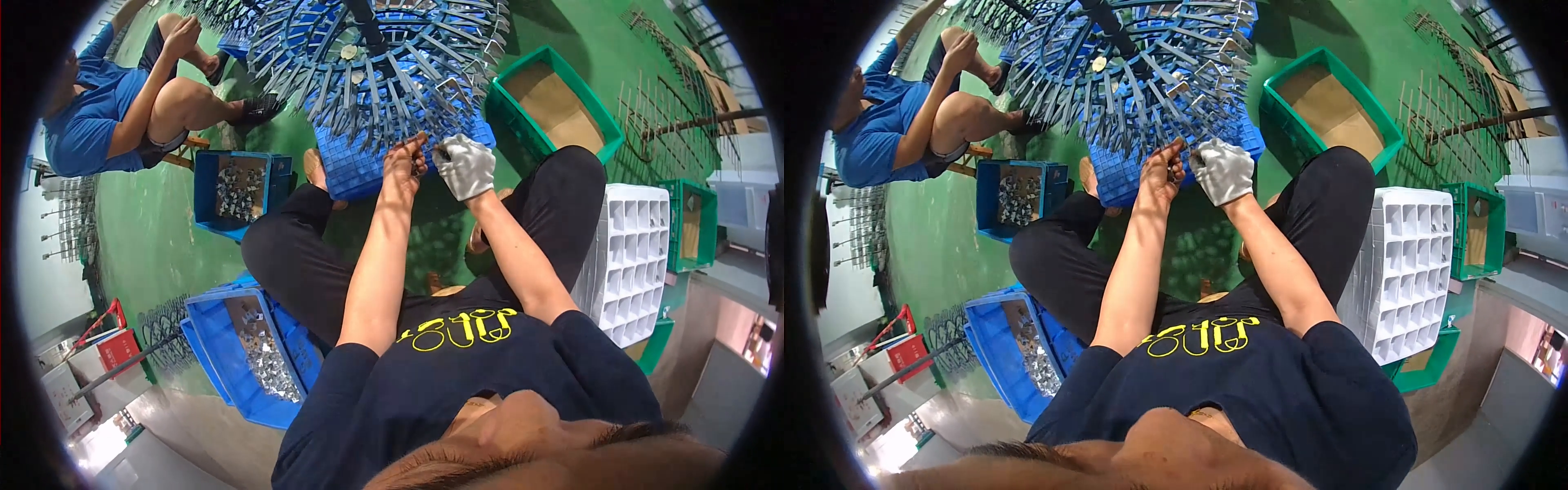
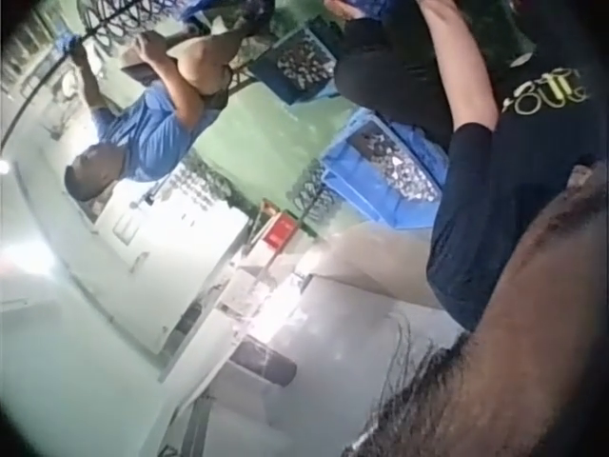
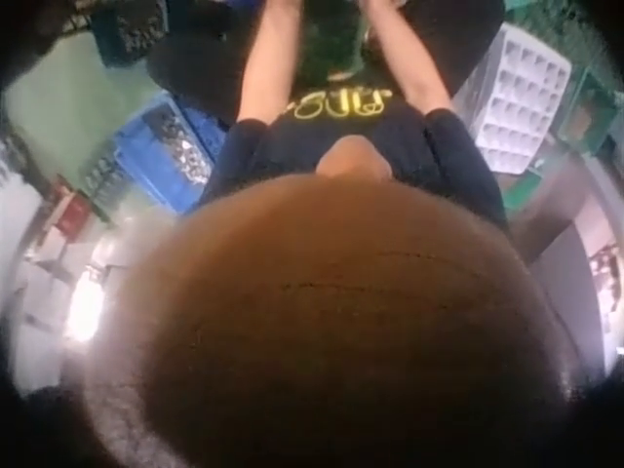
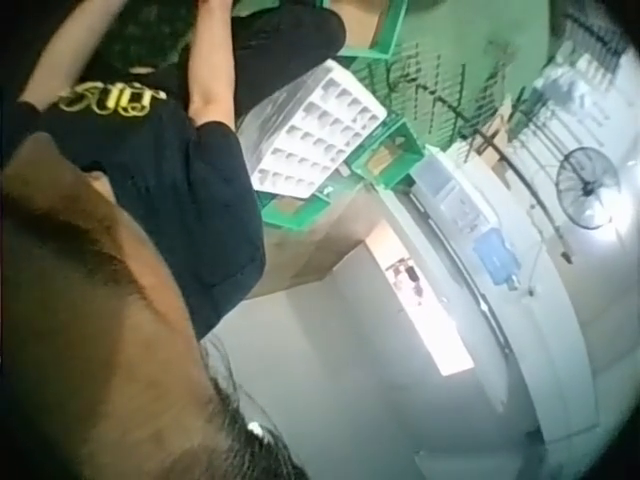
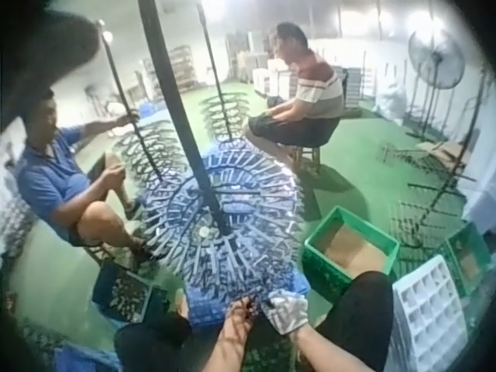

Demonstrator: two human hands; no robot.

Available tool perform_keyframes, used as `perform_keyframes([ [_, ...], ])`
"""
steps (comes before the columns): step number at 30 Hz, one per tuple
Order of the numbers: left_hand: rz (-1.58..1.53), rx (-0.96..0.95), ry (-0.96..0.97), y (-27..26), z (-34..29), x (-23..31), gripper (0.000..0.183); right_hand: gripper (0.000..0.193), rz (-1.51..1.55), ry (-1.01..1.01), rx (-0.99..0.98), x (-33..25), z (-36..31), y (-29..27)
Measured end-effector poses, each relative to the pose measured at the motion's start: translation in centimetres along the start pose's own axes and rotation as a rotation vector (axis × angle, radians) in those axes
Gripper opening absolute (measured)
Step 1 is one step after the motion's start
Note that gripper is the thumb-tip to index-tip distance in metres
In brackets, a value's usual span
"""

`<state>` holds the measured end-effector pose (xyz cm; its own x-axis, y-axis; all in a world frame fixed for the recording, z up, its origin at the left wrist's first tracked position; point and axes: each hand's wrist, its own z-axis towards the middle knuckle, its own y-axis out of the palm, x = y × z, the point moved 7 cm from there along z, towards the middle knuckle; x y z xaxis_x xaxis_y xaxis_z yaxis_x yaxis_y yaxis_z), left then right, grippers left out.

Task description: Assembling small metal components onto a circular blue rack.

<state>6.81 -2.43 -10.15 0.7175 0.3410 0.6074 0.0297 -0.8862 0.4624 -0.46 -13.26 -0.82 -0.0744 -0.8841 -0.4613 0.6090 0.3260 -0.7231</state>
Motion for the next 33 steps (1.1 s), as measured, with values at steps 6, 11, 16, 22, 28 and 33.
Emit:
perform_keyframes([
  [6,-0.003,0.004,-0.003,-0.1,0.2,0.0,0.009,0.006,-0.046,-0.033,0.015,-0.7,0.6,-0.4],
  [11,-0.004,0.000,-0.009,-0.1,0.3,-0.1,0.010,0.008,-0.117,-0.015,-0.002,-1.0,1.0,-0.4],
  [16,0.001,-0.008,-0.005,-0.1,0.3,-0.1,0.011,0.010,-0.101,-0.004,-0.005,-1.0,1.1,-0.5],
  [22,0.014,-0.033,0.010,-0.6,0.1,-0.4,0.019,0.010,-0.089,0.033,0.010,-0.5,0.5,-0.2],
  [28,-0.180,-0.126,-0.105,-2.8,-1.8,-2.7,0.045,0.012,-0.035,0.158,-0.108,0.3,-0.1,-0.8],
  [33,-0.126,-0.183,-0.184,-2.4,-3.7,-3.2,0.065,0.014,0.057,0.148,-0.475,-1.1,-0.2,-1.4],
])
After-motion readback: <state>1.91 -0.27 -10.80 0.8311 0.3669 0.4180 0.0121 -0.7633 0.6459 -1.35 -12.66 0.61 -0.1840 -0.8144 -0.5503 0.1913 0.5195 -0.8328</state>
